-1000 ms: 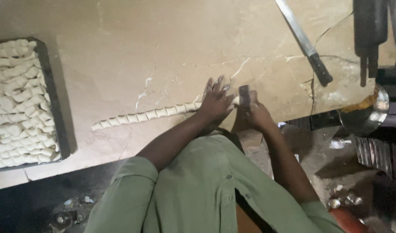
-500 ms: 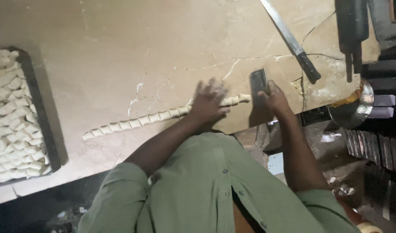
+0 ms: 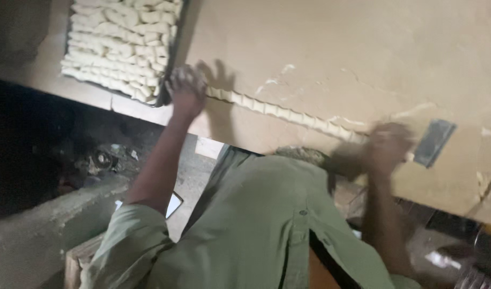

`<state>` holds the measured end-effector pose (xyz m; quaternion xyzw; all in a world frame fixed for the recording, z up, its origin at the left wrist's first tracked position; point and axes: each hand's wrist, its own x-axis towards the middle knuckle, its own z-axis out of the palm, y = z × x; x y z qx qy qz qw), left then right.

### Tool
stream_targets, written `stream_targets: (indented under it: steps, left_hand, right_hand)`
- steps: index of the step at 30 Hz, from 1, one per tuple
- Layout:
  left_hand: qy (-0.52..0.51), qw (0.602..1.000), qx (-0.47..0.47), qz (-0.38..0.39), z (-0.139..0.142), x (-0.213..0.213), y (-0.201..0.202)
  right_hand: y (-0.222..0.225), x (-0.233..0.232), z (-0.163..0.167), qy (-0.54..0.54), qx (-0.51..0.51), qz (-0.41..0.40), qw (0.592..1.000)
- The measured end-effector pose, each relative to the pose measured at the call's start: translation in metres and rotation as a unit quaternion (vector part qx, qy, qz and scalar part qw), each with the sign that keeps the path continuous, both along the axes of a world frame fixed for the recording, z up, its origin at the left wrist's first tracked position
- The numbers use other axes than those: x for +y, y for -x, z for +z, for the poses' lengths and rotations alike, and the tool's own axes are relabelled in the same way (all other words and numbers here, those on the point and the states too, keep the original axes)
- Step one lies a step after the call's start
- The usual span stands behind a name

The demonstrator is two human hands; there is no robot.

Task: The person rolls a piece of dough back and forth on the table into a long rope, then uses a dough scraper to cut the rope into small pieces and places the pieces onto a tray already filled with similar dough pieces. They repeat this cycle with additional dough ropes, occasionally dusting flour on the table.

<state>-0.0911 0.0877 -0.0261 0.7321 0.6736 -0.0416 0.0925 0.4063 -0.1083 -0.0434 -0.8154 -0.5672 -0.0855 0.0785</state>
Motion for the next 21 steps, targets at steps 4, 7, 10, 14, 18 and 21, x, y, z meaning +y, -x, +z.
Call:
stream_targets:
  steps: [4, 7, 10, 14, 18, 21]
  left_hand:
    - [-0.154, 0.959, -0.081, -0.223, -0.008, -0.041, -0.017]
    - [-0.077, 0.963, -0.080, -0.244, -0.011, -0.043, -0.031]
    - [0.077, 0.973, -0.077, -0.204, -0.015, -0.022, -0.032]
    - [0.008, 0.953, -0.164, -0.255, -0.018, 0.024, -0.014]
    - [-0.129, 0.923, -0.170, -0.320, -0.009, 0.091, 0.028]
    - [-0.019, 0.939, -0.122, -0.322, 0.005, 0.145, 0.084]
  right_hand:
    - [0.152, 0.041, -0.011, -0.014, 0.035, 0.230, 0.973]
    - [0.216, 0.062, 0.009, 0.044, 0.158, 0.285, 0.944]
    - [0.247, 0.096, 0.014, 0.143, 0.167, 0.230, 0.948]
    - [0.274, 0.144, 0.011, 0.204, 0.103, 0.154, 0.961]
    - [0.322, 0.196, 0.033, 0.158, 0.201, 0.125, 0.959]
    - [0.366, 0.253, 0.062, 0.128, 0.233, 0.123, 0.956]
